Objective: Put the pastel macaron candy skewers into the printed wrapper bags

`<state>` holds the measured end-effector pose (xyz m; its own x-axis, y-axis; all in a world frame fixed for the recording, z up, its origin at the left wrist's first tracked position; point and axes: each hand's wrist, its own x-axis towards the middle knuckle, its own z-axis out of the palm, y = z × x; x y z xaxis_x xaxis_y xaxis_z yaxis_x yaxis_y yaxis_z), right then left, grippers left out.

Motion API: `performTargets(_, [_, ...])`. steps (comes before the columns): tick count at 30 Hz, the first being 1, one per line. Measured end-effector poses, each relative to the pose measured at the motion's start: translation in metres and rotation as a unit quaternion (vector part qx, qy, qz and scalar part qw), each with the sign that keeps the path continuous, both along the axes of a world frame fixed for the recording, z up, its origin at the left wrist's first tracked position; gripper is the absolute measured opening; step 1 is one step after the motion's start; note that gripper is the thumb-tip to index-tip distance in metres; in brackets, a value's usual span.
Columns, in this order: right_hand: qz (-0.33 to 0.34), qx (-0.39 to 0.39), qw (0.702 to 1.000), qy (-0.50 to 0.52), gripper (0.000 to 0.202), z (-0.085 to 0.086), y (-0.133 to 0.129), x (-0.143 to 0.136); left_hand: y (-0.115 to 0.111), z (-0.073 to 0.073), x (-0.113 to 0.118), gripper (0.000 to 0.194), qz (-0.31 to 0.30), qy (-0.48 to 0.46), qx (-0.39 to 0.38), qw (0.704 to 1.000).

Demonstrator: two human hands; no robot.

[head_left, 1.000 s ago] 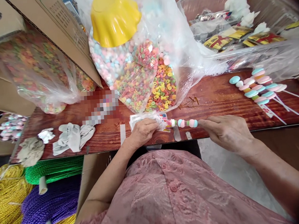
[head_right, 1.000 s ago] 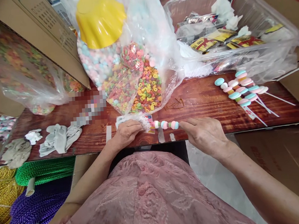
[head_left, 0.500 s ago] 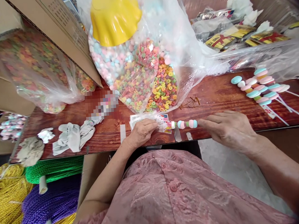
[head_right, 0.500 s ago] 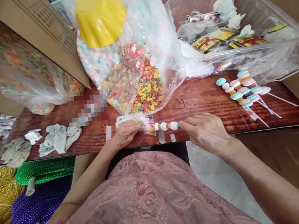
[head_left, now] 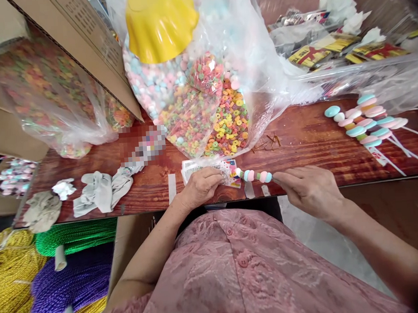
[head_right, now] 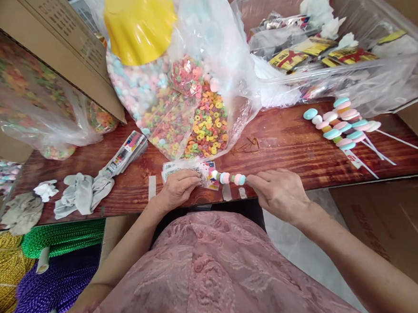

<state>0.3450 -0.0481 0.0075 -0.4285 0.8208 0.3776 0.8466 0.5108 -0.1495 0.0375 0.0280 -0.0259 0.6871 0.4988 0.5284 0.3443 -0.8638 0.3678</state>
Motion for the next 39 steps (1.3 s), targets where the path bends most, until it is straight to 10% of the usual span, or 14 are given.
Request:
performTargets(7, [0.052, 0.063, 0.994, -0.066, 0.027, 0.012, -0.003, 0.005, -0.004, -0.003, 0.002, 0.011, 0.055, -0.054, -0.045, 0.996])
performTargets(16, [0.011, 0.027, 0.997, 0.067, 0.02, -0.011, -0.012, -0.009, -0.009, -0.005, 0.001, 0.01, 0.008, -0.053, -0.046, 0.998])
performTargets(21, [0.042, 0.038, 0.993, 0.102, 0.017, -0.013, -0.013, -0.013, -0.007, 0.004, 0.003, 0.036, 0.013, 0.016, -0.07, 0.997])
performTargets(26, [0.073, 0.093, 0.987, 0.11, 0.026, -0.004, -0.012, -0.019, 0.001, 0.015, 0.013, 0.022, -0.01, 0.107, -0.021, 0.994])
performTargets(33, [0.071, 0.151, 0.985, 0.044, 0.021, 0.025, -0.003, -0.038, 0.003, 0.033, 0.016, 0.016, 0.072, 0.204, 0.039, 0.976])
performTargets(39, [0.053, -0.002, 0.993, 0.11, 0.013, 0.033, 0.005, -0.05, 0.004, 0.047, 0.015, 0.023, 0.211, 0.228, 0.078, 0.947])
